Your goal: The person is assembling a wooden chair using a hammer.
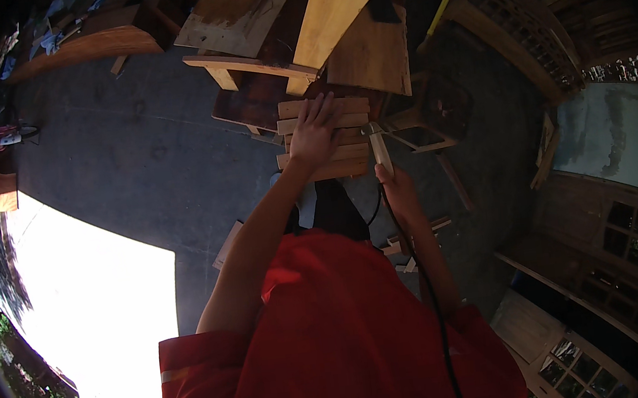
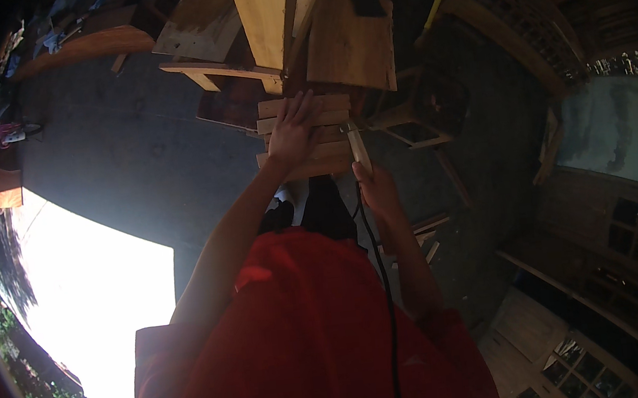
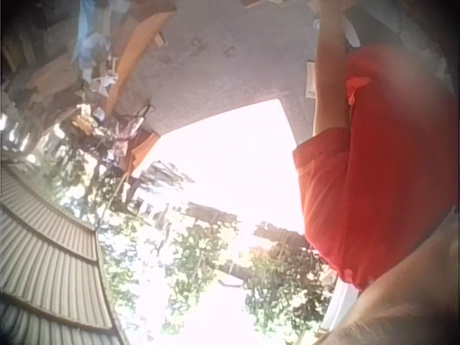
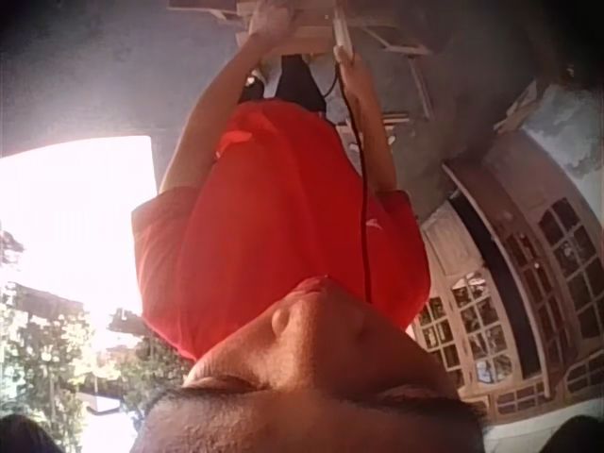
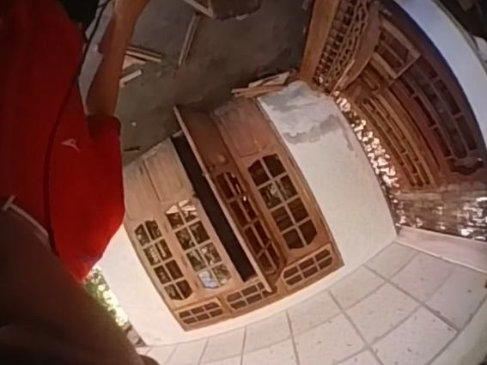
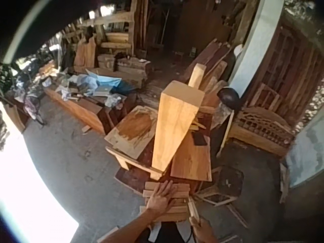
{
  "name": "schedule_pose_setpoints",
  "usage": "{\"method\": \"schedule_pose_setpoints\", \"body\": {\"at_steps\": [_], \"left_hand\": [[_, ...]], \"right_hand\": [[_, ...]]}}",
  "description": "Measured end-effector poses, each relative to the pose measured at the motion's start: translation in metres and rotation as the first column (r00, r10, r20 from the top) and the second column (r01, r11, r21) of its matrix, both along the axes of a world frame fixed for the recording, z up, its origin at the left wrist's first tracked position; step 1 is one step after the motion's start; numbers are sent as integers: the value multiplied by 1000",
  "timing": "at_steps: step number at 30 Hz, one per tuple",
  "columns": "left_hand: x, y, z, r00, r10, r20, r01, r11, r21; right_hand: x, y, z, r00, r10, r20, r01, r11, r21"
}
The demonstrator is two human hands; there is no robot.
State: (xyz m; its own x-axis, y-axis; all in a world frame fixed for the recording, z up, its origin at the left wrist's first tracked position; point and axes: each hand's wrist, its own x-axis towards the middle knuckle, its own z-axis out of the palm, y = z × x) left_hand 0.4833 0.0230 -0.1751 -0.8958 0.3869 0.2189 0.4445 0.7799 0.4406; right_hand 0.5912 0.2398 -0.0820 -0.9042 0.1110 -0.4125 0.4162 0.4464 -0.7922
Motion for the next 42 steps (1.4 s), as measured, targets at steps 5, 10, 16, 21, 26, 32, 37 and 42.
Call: {"method": "schedule_pose_setpoints", "body": {"at_steps": [5, 10, 16, 21, 26, 32, 37, 42], "left_hand": [[1, 0, -4, 1000, 7, -27, -6, 1000, 16], [2, 0, -9, 999, 6, -38, -10, 995, -99], [2, 0, 5, 1000, -12, 17, 13, 999, -47], [1, 2, -2, 1000, -11, 9, 12, 999, -53], [1, 1, -3, 1000, -24, 4, 25, 997, -77], [1, 3, -4, 1000, -20, 4, 20, 998, -64], [1, 2, -6, 1000, -13, -13, 12, 998, -68], [0, 5, -7, 1000, -19, -18, 18, 998, -67]], "right_hand": [[8, 7, -2, 995, 26, -100, -28, 1000, -13], [32, 10, 1, 1000, 18, 8, -18, 1000, 16], [49, 19, -21, 986, 60, -154, -31, 982, 187], [46, 17, -22, 1000, -30, -11, 30, 995, 93], [34, 4, -4, 987, 56, -150, -26, 980, 197], [38, 13, -28, 1000, 7, 18, -10, 989, 145], [39, 13, -26, 997, -32, 69, 29, 999, 35], [48, 20, -35, 994, -106, 12, 106, 994, -14]]}}
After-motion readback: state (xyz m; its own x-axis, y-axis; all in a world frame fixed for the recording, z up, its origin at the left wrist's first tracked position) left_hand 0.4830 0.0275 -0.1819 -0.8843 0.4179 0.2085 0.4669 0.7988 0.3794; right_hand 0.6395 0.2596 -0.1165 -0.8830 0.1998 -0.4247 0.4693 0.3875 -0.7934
